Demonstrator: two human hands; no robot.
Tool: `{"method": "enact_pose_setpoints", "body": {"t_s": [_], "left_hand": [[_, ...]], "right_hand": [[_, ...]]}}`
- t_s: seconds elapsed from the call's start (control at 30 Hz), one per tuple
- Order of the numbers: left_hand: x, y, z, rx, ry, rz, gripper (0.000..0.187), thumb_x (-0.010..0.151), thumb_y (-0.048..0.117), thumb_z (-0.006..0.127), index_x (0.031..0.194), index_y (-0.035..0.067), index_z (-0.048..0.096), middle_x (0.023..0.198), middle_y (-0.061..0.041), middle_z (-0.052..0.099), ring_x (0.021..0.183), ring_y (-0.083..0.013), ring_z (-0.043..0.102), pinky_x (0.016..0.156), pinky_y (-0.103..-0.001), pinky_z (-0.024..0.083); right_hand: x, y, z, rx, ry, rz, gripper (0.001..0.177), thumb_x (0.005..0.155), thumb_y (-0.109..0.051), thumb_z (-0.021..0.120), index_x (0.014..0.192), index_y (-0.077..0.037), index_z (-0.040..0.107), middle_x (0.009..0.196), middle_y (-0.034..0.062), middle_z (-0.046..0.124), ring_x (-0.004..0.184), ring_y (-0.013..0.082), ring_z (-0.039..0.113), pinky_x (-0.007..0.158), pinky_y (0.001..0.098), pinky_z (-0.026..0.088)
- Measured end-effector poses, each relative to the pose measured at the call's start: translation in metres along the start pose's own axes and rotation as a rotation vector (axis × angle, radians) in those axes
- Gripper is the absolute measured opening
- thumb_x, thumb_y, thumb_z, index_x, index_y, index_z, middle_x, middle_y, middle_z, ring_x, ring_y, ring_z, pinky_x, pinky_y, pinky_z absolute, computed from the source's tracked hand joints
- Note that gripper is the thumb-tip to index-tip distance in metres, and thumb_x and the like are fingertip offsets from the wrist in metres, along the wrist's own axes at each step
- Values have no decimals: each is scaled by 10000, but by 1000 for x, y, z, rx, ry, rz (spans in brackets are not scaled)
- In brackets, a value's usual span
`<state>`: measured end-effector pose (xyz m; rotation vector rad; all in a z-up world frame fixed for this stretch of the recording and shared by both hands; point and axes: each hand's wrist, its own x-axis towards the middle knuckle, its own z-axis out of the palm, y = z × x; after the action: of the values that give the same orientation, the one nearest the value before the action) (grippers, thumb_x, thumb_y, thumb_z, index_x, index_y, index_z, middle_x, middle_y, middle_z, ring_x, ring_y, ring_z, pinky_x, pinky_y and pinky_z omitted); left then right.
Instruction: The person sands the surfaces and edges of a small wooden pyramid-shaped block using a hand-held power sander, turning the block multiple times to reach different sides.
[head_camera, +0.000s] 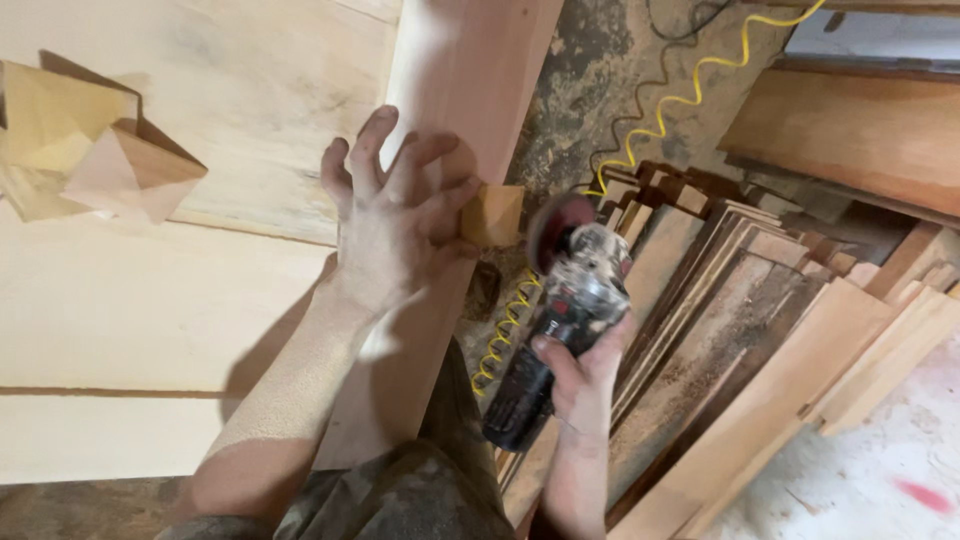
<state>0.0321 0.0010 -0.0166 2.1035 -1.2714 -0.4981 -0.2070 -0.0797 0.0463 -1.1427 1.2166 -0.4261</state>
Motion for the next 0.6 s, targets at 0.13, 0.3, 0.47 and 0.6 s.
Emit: {"method": "enact_pose_setpoints", "body": {"t_s": [0.13, 0.3, 0.47, 0.6], "left_hand": [[4, 11, 5, 86, 20, -13, 581, 625, 452, 942, 1140, 222, 803, 1538, -54, 437, 1501, -380, 179, 1173, -705, 163], [7, 16, 20, 208, 28, 73, 484, 774, 404, 914, 1158, 140, 782, 1532, -89, 430, 1539, -368, 222, 1210, -706, 204], [27, 0, 25, 245, 53, 185, 585, 883, 423, 885, 1382, 177, 704, 1504, -34, 443, 1508, -349, 242, 1217, -680, 230], [28, 14, 7, 196, -49, 154, 659, 843, 416, 870, 1419, 172, 663, 1486, -54, 470, 1482, -386, 277, 1162, -675, 261]], "right_hand": [[-3, 4, -20, 204, -8, 59, 791, 715, 154, 566, 1447, -39, 336, 1091, 191, 632, 879, 346, 718, 779, 489, 641], [-4, 11, -52, 519, -168, 249, 609, 771, -71, 663, 1317, 130, 483, 1065, 260, 674, 915, 401, 722, 819, 502, 626], [5, 36, -69, 903, -348, 474, 582, 784, -145, 744, 1259, 87, 501, 1068, 225, 669, 947, 346, 719, 834, 462, 632], [26, 47, -67, 1037, -518, 514, 573, 832, -153, 785, 1291, 60, 517, 1051, 220, 657, 915, 319, 720, 786, 436, 645]]}}
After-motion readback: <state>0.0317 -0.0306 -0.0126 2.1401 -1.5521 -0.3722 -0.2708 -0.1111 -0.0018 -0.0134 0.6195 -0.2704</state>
